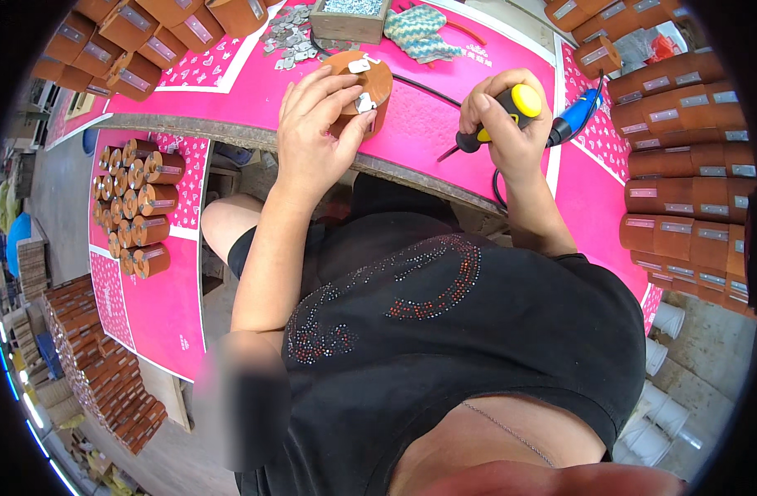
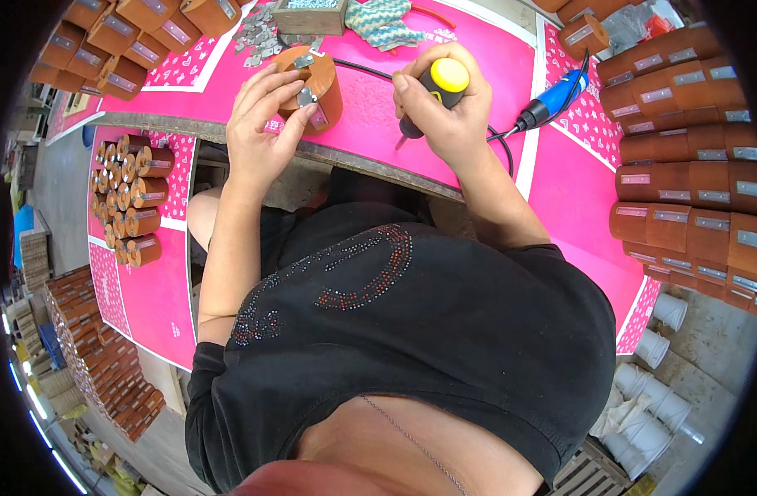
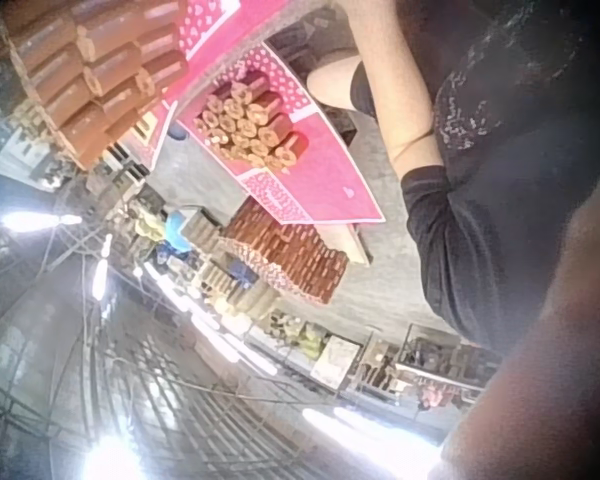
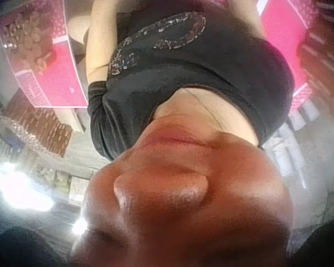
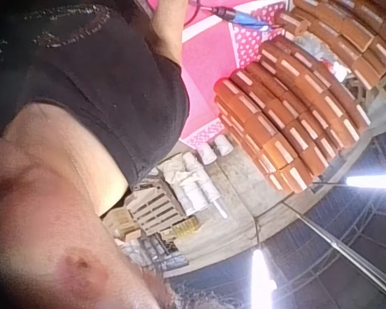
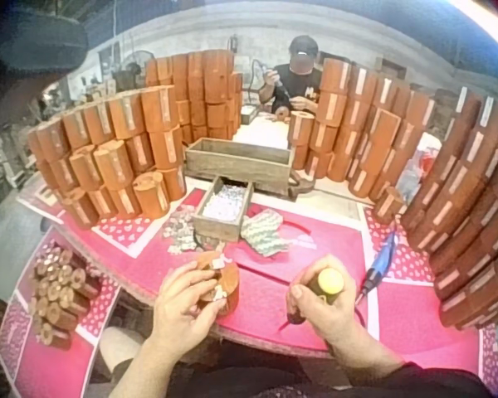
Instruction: Attaching metal brackets to wooden cylindrical components using a screwdriver.
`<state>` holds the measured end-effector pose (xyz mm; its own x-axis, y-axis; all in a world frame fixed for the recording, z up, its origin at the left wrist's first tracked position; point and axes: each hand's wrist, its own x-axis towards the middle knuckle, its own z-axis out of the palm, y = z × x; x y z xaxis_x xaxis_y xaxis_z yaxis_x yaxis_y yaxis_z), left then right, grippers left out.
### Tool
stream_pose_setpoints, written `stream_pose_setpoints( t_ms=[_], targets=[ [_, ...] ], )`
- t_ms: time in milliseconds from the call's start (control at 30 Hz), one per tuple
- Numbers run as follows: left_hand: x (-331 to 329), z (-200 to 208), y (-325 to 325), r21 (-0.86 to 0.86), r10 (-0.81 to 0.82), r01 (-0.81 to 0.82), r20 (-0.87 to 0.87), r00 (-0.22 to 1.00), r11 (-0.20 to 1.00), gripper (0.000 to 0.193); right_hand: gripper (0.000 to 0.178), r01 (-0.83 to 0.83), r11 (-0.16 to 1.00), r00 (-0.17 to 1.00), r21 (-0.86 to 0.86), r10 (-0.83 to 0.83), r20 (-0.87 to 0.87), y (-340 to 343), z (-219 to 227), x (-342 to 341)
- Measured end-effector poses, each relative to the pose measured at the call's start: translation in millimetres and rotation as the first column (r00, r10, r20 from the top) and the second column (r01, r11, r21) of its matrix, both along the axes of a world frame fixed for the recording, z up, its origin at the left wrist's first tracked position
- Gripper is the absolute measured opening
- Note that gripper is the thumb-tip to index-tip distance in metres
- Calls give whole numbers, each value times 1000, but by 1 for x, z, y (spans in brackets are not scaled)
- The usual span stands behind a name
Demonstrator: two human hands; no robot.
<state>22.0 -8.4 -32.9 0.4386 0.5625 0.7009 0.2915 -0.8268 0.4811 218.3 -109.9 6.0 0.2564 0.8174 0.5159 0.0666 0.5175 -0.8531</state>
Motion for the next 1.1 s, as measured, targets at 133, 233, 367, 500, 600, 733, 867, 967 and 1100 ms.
stream_pose_setpoints(
  t_ms=[133, 233, 367, 500, 600, 733, 867, 967, 1100],
  targets=[
    [0, -7, -3, -28, 8, -6, 53, 999, 1000, 22, 10, 30, 1000, 999, 5, -30, 17, -2, 0, -2],
    [2, -11, -5, -37, 36, -33, 85, 996, 999, 21, 10, 25, 1000, 1000, 9, -25, 9, -1, 0, -2],
    [5, -12, -6, -43, 63, -58, 115, 991, 997, 20, 10, 34, 999, 999, 3, -34, -13, -1, 1, -3],
    [5, -12, -7, -59, 72, -64, 137, 988, 996, 20, 10, 28, 999, 1000, 24, -28, -14, -1, -2, -3],
    [8, -8, -11, -57, 78, -70, 149, 986, 996, 21, 10, 22, 1000, 1000, 16, -22, 6, 0, -2, 0],
    [8, -7, -10, -65, 85, -77, 136, 987, 995, 20, 12, -10, 997, 998, 73, 14, -65, 4, -5, 0],
    [-1, -4, -4, -46, 43, -42, 38, 998, 998, 20, 12, 3, 996, 998, 85, 3, -68, 4, -6, 0],
    [-1, 1, -4, -41, 26, -25, 24, 999, 999, 24, 11, 7, 998, 997, 70, -1, -78, 3, -5, 2],
    [3, 9, -6, 35, 95, -93, -74, 993, 995, 31, 11, 11, 998, 996, 58, -6, -85, 5, -6, 3]
  ],
)
